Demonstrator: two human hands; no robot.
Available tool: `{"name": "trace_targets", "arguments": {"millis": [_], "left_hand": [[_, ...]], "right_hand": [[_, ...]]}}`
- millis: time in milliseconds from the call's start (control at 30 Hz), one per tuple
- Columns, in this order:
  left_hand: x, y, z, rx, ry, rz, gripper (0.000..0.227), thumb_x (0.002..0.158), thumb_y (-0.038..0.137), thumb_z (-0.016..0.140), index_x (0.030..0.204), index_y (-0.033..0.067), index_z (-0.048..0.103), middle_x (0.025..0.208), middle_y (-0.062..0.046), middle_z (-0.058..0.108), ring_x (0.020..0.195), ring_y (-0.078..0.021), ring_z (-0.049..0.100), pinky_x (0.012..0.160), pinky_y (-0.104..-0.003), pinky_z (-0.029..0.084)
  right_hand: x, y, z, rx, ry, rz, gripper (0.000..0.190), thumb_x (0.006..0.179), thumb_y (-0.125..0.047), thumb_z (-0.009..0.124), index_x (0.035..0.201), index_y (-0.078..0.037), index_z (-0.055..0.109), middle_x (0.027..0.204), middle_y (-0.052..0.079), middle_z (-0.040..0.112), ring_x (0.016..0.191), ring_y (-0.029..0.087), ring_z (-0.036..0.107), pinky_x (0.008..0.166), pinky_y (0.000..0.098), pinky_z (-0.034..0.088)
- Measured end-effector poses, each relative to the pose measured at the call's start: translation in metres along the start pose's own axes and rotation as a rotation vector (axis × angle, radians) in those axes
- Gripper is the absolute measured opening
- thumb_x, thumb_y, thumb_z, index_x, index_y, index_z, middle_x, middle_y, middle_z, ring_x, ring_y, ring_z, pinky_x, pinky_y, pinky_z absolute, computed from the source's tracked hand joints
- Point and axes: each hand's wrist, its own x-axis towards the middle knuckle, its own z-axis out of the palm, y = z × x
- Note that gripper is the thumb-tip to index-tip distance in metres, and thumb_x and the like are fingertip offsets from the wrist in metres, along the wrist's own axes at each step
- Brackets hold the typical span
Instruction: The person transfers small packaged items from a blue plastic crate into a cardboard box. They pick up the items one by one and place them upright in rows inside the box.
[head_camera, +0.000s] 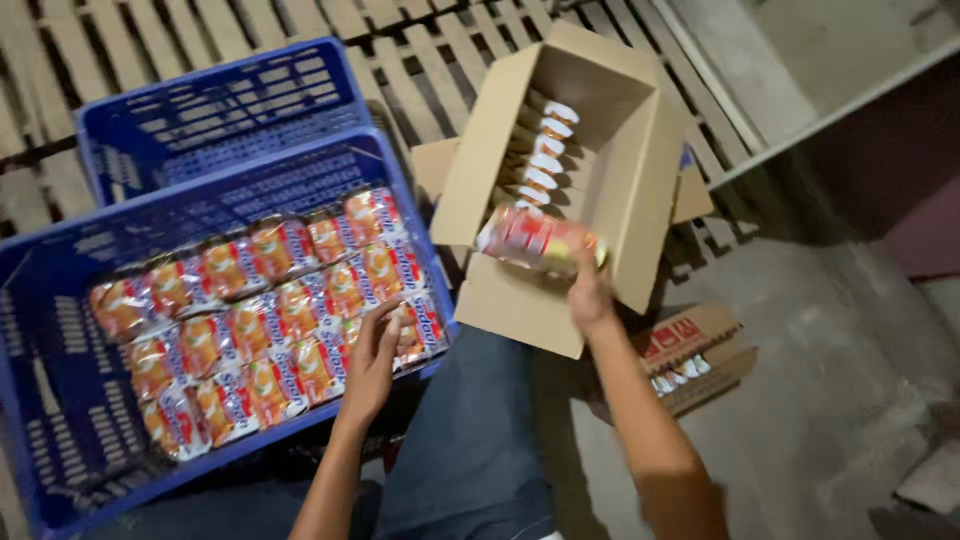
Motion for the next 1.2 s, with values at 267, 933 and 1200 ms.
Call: {"name": "trace_targets", "arguments": {"millis": [267,933,1200], "left_hand": [[-0.005,-0.007,0.021,0.308,0.175,0.022,0.057,0.109,0.04,0.057,0.158,0.0096,0.055,0.14,-0.019,0.071,0.111,-0.0347,0.076,0.09,-0.046,0.063],[-0.003,-0.036,0.028,0.883,0.143,0.208,0.044,0.105,0.038,0.063,0.146,0.0206,0.062,0.127,-0.004,0.073,0.106,-0.0226,0.076,0.067,-0.044,0.06],[-0.003,-0.038,0.027,0.912,0.175,0.258,0.045,0.102,0.033,0.067,0.145,0.0188,0.068,0.137,-0.004,0.072,0.118,-0.0238,0.076,0.073,-0.041,0.065]], "right_hand": [[0.054,-0.111,0.013,-1.18,0.032,-0.4,0.043,0.108,-0.054,0.063,0.124,-0.017,0.08,0.121,0.018,0.072,0.119,0.054,0.062,0.095,0.0664,0.055],[0.164,0.003,0.034,-1.561,-0.493,0.149,0.101,0.092,-0.094,0.03,0.164,-0.027,0.055,0.145,0.018,0.071,0.141,0.041,0.062,0.134,0.0742,0.002],[0.17,-0.038,0.05,-1.647,-0.647,0.33,0.124,0.073,-0.106,0.031,0.15,-0.015,0.065,0.144,0.012,0.07,0.136,0.035,0.064,0.11,0.0574,0.05]]}}
